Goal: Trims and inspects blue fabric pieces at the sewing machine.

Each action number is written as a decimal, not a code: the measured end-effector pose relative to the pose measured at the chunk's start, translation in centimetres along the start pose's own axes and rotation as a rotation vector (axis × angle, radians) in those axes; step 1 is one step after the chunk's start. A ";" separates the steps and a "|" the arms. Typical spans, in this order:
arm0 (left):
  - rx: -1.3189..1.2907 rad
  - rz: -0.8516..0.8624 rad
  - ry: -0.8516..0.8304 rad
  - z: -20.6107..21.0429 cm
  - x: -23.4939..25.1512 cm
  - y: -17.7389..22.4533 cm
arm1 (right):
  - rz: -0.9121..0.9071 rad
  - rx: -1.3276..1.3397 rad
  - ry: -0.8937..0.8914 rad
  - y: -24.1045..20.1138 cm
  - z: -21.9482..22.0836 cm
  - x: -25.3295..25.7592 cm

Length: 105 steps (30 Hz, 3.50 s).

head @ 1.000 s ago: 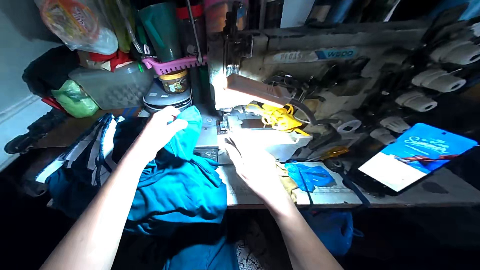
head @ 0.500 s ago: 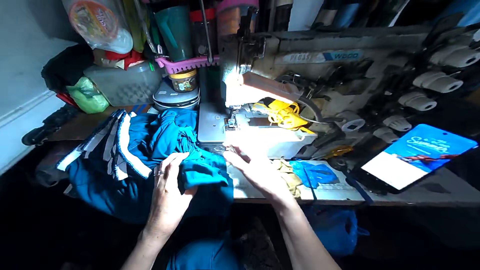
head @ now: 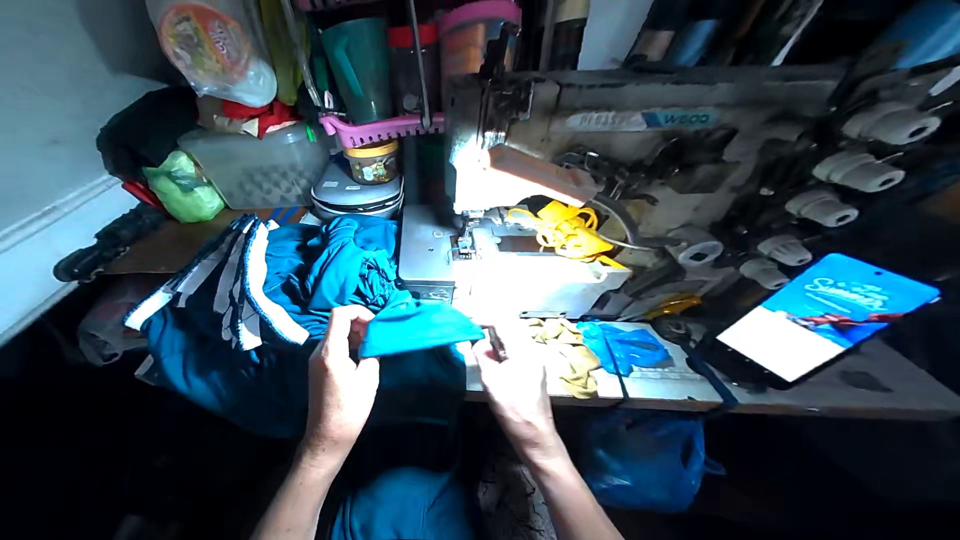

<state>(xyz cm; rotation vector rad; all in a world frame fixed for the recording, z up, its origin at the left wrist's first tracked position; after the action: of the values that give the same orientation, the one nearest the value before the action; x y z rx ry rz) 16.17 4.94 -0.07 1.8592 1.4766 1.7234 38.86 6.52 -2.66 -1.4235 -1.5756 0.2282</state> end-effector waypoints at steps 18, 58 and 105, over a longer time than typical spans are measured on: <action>-1.265 -0.636 0.103 2.4 -2.6 -3.3 | -0.285 -0.057 0.372 -1.5 -2.6 0.3; 0.432 0.091 -0.848 -7.7 14.2 -1.4 | -0.309 0.273 -0.196 -16.2 8.2 5.3; 0.190 0.437 -0.484 -15.9 12.2 19.3 | -0.452 0.476 -0.299 -18.0 -11.5 3.4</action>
<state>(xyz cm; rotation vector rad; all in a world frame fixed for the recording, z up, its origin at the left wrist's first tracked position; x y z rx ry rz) 10.42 -2.31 26.14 2.6162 1.1283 1.1601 35.78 -1.09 17.38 -0.6677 -1.8825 0.5217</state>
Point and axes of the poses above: each hand's wrist, its own x-axis towards the middle knuckle, its own z-axis out of the palm, y = z × x, the point moved 9 cm from there along x, towards the middle knuckle, and after that the axes turned 8 degrees about -x, right-handed, at the moved point
